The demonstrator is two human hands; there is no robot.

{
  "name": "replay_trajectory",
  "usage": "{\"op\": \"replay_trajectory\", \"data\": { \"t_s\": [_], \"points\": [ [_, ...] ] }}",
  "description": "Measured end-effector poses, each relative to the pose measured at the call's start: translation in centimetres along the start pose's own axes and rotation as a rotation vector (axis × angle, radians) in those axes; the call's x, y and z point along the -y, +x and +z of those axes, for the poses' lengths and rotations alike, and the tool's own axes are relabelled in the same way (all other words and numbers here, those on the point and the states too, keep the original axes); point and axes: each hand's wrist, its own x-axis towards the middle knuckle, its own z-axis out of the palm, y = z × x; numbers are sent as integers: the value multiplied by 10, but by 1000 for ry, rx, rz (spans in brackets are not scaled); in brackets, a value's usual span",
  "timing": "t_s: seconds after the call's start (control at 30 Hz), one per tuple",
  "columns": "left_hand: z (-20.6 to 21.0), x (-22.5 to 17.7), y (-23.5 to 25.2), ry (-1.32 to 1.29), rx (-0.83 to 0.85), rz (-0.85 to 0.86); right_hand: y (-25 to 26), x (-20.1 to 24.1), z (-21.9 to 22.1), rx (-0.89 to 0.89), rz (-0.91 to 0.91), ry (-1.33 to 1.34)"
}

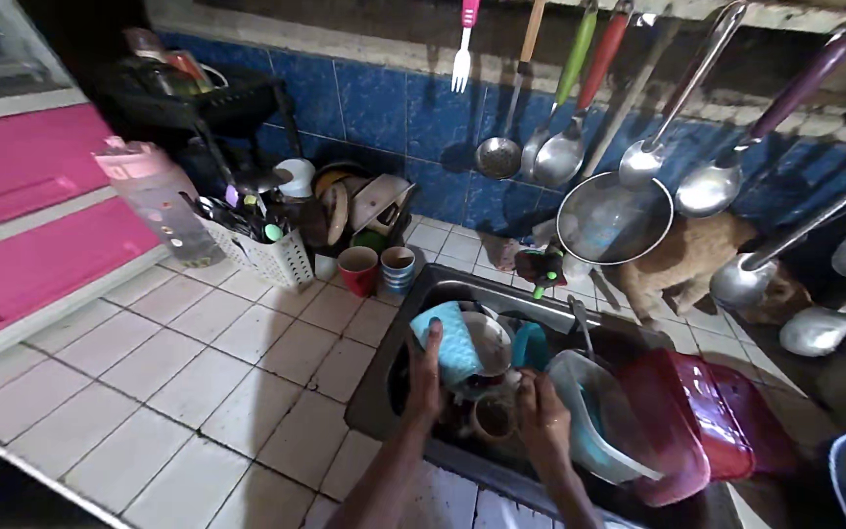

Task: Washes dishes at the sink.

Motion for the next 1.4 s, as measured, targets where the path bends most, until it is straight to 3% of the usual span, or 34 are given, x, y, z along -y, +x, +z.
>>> {"op": "replay_trajectory", "data": {
  "t_s": [0.07, 0.13, 0.23, 0.3, 0.4, 0.5, 0.53, 0.6, 0.67, 0.73, 0.8, 0.87, 0.93, 1.1, 1.23, 1.33, 1.4],
  "points": [
    [-31, -16, 25, 259, -61, 280, -5, -9, -28, 70, 171, 113],
    [-66, -35, 53, 466, -138, 457, -16, -13, -58, 80, 259, 214],
    [-116, -49, 95, 690, -262, 573, -39, -11, -111, 148, 371, 303],
    [-140, -52, 113, 764, -287, 572, -55, -13, -143, 259, 347, 194],
    [-163, -52, 129, 882, -302, 511, -80, -7, -172, 474, 253, -208],
    [-151, -50, 107, 971, -315, 609, -108, -12, -169, 626, 256, -529],
    [-136, -45, 86, 1003, -280, 652, -118, -18, -164, 616, 248, -581],
    [-95, -28, 24, 1084, -10, 592, -132, -28, -153, 524, 170, -622],
    [-53, -15, -30, 1273, 422, 318, -137, -31, -147, 477, 142, -596],
    [-22, -2, -50, 1536, 794, -93, -136, -24, -146, 554, 238, -579],
    [-9, 17, -55, 1691, 887, -224, -132, -13, -147, 668, 346, -600],
    [-1, 30, -55, 1747, 851, -200, -127, -10, -146, 723, 405, -603],
    [3, 39, -53, 1711, 811, -191, -125, -16, -148, 651, 424, -535],
    [18, 56, -59, 1470, 776, -152, -93, -12, -149, 119, 520, 41],
    [25, 60, -60, 1170, 640, 54, -54, -8, -106, -172, 391, 447],
    [25, 71, -57, 784, 489, 249, -45, -16, -60, -197, 197, 382],
    [29, 68, -53, 635, 442, 258, -50, -25, -40, -48, -7, 110]
  ]
}}
